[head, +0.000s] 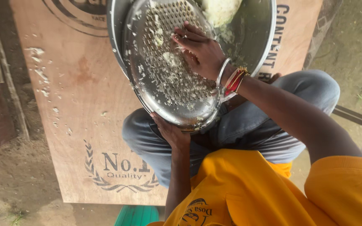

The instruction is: The person is grating a vegetable against a metal grater into a bowl by hand while sitting on a wooden surface.

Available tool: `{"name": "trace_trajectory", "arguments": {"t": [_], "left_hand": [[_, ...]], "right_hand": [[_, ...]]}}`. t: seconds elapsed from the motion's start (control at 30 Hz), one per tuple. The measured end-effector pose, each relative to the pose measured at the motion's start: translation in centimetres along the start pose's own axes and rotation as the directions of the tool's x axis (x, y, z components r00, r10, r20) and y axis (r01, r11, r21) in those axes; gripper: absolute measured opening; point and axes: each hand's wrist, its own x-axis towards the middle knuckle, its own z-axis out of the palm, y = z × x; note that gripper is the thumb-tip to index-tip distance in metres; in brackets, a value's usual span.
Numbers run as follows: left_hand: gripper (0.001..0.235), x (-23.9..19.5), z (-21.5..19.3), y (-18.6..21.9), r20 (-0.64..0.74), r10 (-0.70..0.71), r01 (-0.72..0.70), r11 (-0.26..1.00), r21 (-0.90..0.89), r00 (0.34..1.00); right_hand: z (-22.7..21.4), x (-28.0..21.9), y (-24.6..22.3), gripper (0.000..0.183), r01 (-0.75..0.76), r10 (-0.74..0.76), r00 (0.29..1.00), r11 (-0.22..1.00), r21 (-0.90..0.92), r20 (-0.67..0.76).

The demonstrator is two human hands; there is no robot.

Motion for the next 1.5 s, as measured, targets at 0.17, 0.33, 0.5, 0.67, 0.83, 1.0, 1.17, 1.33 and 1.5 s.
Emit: {"name": "trace_trajectory", "arguments": {"t": [0.17,0.33,0.5,0.67,0.83,1.0,1.17,1.33,1.5], "left_hand": [[0.113,0.6,-0.3,0.2,-0.013,-0.107,0.106,0.990,-0.088,0.994],[0.125,0.8,-0.7,0.4,0.009,-0.082,0.083,0.991,-0.102,0.997],[0.129,0.0,-0.2,-0.7,0.017,-0.061,0.062,0.995,-0.081,0.998],[0.111,-0.7,0.8,-0.8,-0.014,-0.084,0.084,0.996,-0.012,0.996],[0.086,-0.1,0.2,-0.3,0.003,-0.186,0.185,0.974,-0.128,0.983],[0.104,0.5,-0.9,0.6,0.039,-0.132,0.134,0.988,-0.072,0.991],[0.089,0.7,-0.9,0.6,-0.077,-0.026,0.019,0.996,-0.088,0.997],[0.065,1.9,0.4,0.1,0.118,-0.372,0.385,0.816,-0.432,0.921],[0.105,0.5,-0.4,-0.1,0.003,-0.258,0.253,0.946,-0.204,0.966]], "right_hand": [[-1.2,-0.3,-2.6,0.053,-0.112,0.112,0.994,0.986,0.120,0.013],[-1.5,-2.8,-4.5,0.052,-0.121,0.120,0.992,0.991,0.054,0.025],[2.4,5.1,2.8,0.053,-0.217,0.218,0.976,0.975,-0.048,0.020],[2.2,8.2,5.7,0.054,-0.203,0.203,0.978,0.979,-0.003,0.041],[0.0,0.1,0.4,0.052,-0.096,0.087,0.991,0.991,0.088,0.100],[0.3,2.3,0.9,0.060,-0.121,0.124,0.983,0.992,-0.034,0.133],[2.1,11.1,5.2,0.053,-0.315,0.329,0.914,0.944,-0.094,0.239],[1.2,6.3,3.6,0.059,-0.132,0.133,0.974,0.991,-0.016,0.182],[0.6,0.3,1.0,0.063,-0.057,0.051,0.973,0.998,0.021,0.224]]}}
